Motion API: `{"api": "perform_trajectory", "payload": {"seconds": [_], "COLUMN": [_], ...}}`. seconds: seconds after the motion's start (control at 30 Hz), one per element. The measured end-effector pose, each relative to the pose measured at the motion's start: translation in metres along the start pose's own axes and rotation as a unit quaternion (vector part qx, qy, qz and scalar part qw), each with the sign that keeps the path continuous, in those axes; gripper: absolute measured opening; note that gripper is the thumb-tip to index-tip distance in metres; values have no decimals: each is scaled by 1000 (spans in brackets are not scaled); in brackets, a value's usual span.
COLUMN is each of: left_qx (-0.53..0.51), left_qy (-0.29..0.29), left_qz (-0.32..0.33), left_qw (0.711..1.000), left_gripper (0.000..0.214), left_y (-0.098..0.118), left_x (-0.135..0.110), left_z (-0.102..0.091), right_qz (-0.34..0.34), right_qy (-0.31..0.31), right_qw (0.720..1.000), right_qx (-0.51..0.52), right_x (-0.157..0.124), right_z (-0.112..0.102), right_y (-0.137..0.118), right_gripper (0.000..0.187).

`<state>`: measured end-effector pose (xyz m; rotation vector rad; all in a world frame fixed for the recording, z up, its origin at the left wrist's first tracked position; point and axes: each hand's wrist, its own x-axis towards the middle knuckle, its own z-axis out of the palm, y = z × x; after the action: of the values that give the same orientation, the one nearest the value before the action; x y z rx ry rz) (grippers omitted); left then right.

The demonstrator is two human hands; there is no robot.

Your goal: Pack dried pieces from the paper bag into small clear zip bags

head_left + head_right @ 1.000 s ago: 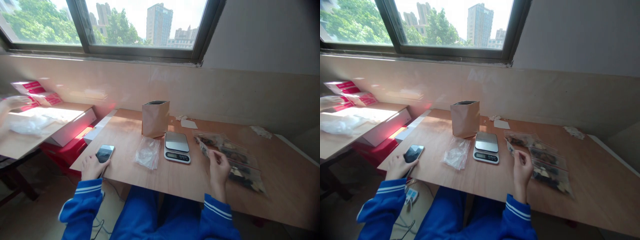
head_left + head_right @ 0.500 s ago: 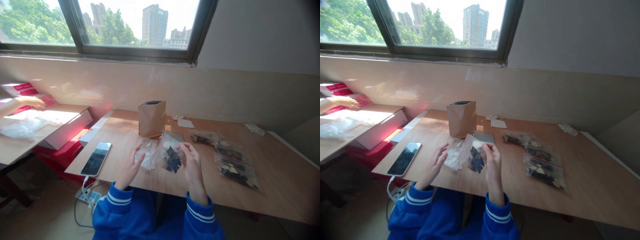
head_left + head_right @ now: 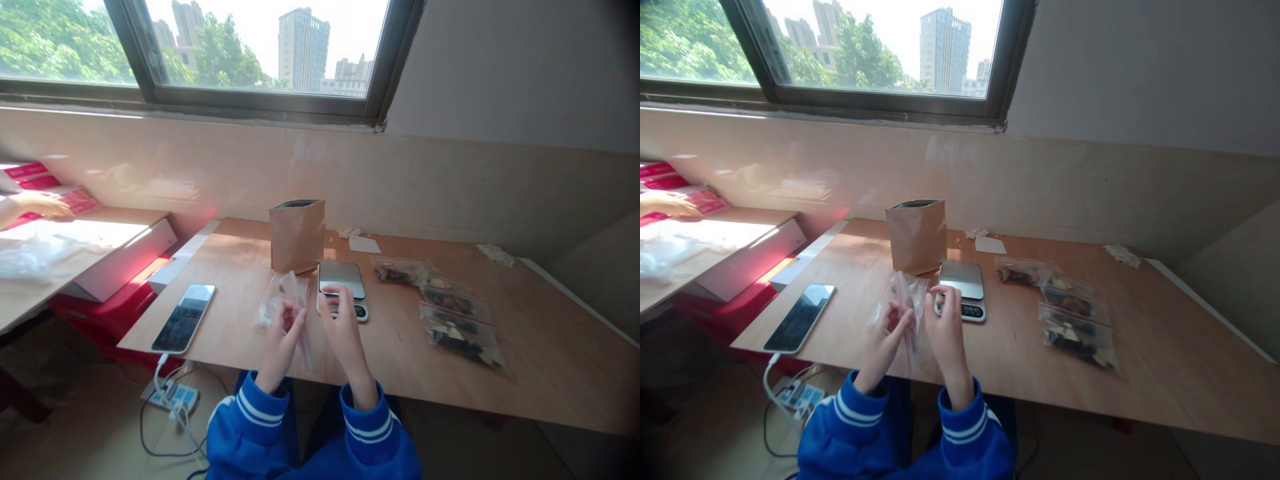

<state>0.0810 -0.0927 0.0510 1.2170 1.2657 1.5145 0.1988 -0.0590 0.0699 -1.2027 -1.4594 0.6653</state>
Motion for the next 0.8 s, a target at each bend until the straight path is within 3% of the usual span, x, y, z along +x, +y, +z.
{"api": "perform_trajectory", "payload": {"seconds": [0.07, 0.13, 0.47, 0.63, 0.8], "left_qx": [6, -4, 59, 125, 171], "left_qy": [43, 64, 54, 16, 32], "left_qz": [9, 1, 40, 58, 63], "left_qw": [999, 998, 996, 990, 983], "left_gripper": [26, 28, 31, 28, 28], "left_y": [3, 6, 10, 10, 16], "left_x": [-1, -3, 3, 13, 11], "left_z": [0, -2, -8, -3, -7], "right_qz": [-9, -19, -23, -17, 52], "right_qy": [-131, -189, -206, -140, 103], "right_qw": [990, 979, 972, 989, 993], "right_qx": [47, 76, 115, 35, -22], "right_x": [-6, -11, -7, -7, 6], "right_z": [5, 9, 6, 9, -12], "right_y": [-12, -23, -29, -20, 0], "right_gripper": [19, 20, 27, 26, 27]}}
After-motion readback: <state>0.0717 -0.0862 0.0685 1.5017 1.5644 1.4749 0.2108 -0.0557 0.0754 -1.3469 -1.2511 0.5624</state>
